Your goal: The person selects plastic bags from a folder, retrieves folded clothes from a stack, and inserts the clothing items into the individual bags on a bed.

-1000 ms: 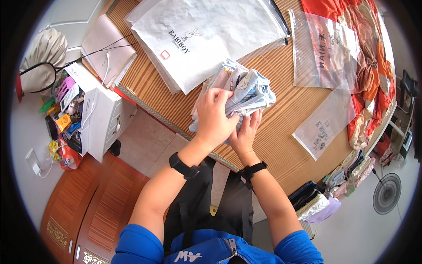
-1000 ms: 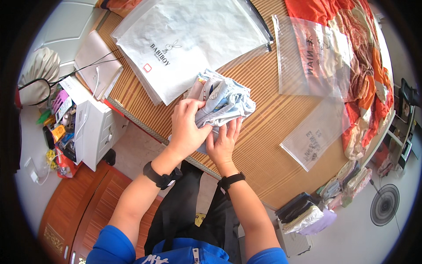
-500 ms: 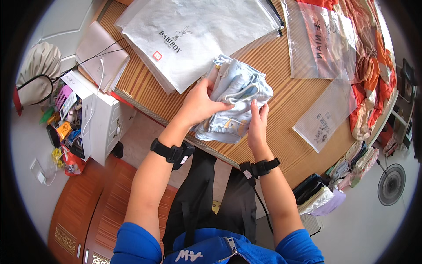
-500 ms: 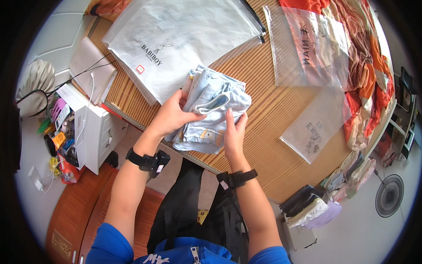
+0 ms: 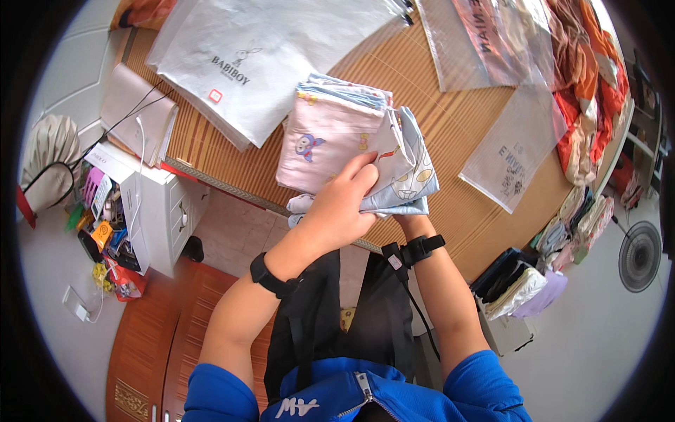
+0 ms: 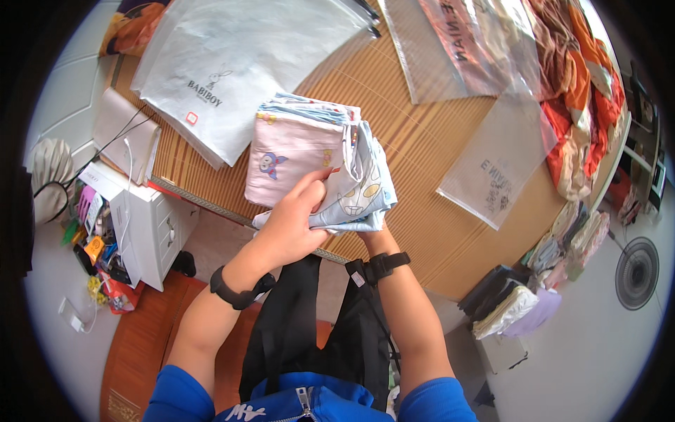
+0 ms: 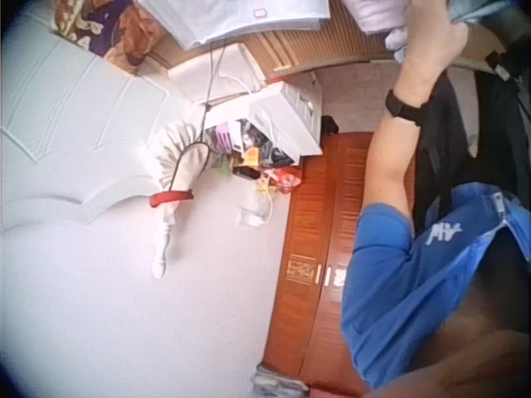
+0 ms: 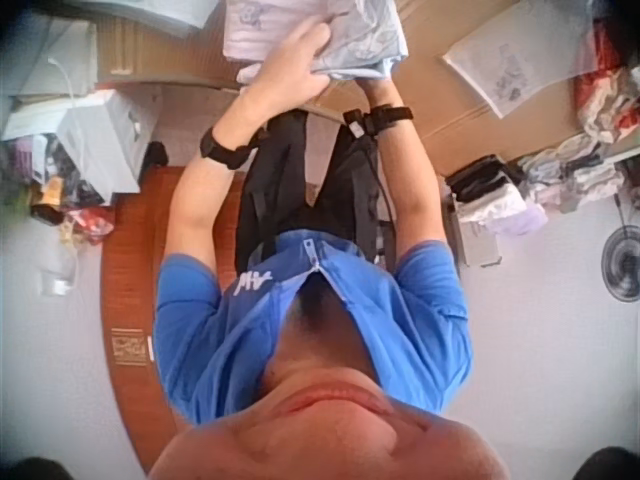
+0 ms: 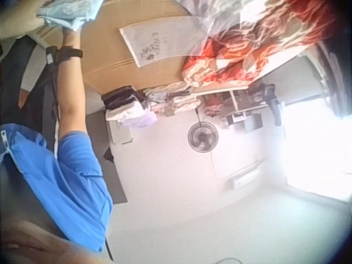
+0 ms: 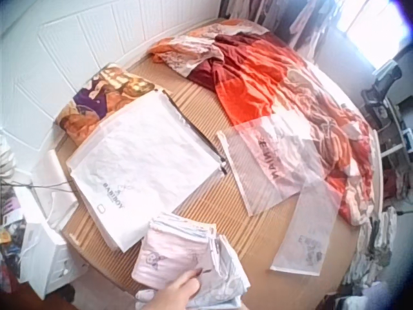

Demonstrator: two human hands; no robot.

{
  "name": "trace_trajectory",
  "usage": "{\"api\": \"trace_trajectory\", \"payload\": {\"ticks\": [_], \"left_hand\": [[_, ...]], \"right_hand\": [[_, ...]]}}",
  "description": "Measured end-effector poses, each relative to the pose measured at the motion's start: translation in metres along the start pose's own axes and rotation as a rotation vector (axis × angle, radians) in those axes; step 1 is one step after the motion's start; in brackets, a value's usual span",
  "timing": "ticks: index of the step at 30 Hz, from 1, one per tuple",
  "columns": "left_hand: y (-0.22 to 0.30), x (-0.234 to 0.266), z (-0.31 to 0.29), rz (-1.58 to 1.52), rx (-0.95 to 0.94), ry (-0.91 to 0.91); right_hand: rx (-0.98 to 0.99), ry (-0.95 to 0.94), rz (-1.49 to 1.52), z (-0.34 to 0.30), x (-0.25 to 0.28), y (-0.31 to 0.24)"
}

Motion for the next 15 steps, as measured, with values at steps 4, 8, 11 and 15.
{"api": "trace_trajectory", "payload": {"ticks": [4, 8, 11, 15], "left_hand": [[0.020, -0.013, -0.006, 0.021, -0.004, -0.061], [0.048, -0.028, -0.017, -0.057, 0.035, -0.149], [0.066, -0.045, -0.023, -0.274, 0.138, -0.240], [0.061, -0.074, -0.024, -0.493, 0.229, -0.311]], "right_hand": [[-0.154, -0.034, 0.242, -0.017, 0.023, -0.004], [-0.302, -0.115, 0.653, -0.032, 0.033, -0.026], [-0.242, 0.058, 0.577, -0.045, 0.062, -0.039], [-0.390, 0.028, 0.430, -0.077, 0.127, -0.035]]}}
Point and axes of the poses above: each hand's wrist, its own z-axis towards the middle knuckle, its own x-axis out of the back of the hand, y = z × x, the point moved 3 cm from there along z, towards the middle knuckle, and after that the axes turned 5 degrees about x, right-handed, at the moved point
